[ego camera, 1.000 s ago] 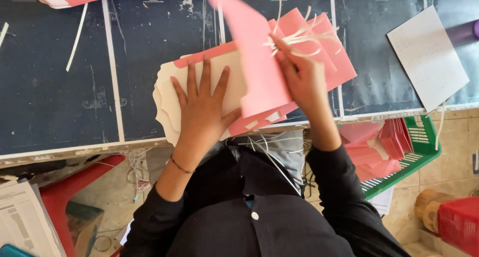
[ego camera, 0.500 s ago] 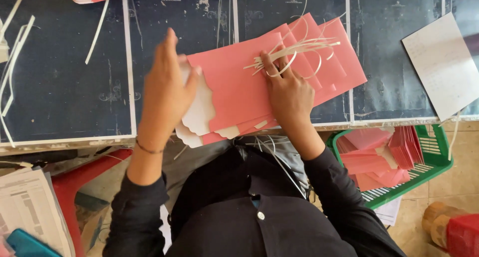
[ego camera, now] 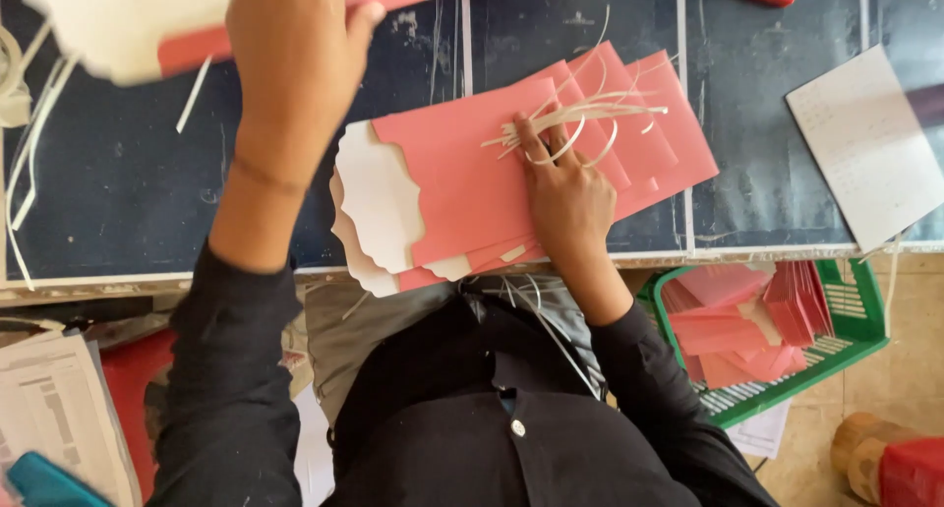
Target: The person assembles pink and white paper crafts by folding the white paper over the pink paper and securing it with a white string. The person repeats this process for multiple units, stacking the finished items on the table.
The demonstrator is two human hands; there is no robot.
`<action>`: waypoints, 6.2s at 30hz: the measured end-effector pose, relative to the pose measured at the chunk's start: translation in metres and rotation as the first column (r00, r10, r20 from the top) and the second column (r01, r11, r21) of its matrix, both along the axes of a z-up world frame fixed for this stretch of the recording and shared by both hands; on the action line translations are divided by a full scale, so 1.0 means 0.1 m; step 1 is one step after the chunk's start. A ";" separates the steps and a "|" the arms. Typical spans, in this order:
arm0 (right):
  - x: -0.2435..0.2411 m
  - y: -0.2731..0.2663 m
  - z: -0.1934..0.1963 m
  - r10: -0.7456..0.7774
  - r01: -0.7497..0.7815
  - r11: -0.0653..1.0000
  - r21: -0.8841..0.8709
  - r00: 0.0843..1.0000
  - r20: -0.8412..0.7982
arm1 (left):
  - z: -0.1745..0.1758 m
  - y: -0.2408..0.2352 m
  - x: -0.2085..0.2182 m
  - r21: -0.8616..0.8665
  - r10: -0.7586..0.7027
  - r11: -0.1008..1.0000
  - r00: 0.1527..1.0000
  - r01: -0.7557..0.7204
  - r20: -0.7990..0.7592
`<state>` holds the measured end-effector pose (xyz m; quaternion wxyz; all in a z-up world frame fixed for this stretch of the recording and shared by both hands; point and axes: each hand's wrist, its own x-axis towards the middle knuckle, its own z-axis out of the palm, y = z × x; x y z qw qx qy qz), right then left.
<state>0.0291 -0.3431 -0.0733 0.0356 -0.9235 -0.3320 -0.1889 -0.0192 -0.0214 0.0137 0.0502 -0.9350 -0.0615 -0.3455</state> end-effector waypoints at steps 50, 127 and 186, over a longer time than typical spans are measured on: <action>-0.32 -0.72 0.92 0.203 -0.261 0.949 -0.179 0.935 -0.289 | -0.48 -1.49 -1.13 -0.568 -0.237 0.818 0.952 0.087 -0.195; 1.34 -1.59 0.88 0.342 0.315 0.747 0.585 0.572 -0.746 | -0.70 -1.19 -1.16 -0.396 -0.079 0.914 0.917 -0.091 -0.392; 2.25 -1.03 -1.12 0.170 -0.174 0.985 0.017 0.976 0.135 | -1.05 -1.84 -0.97 -0.368 0.005 0.929 0.995 0.032 0.099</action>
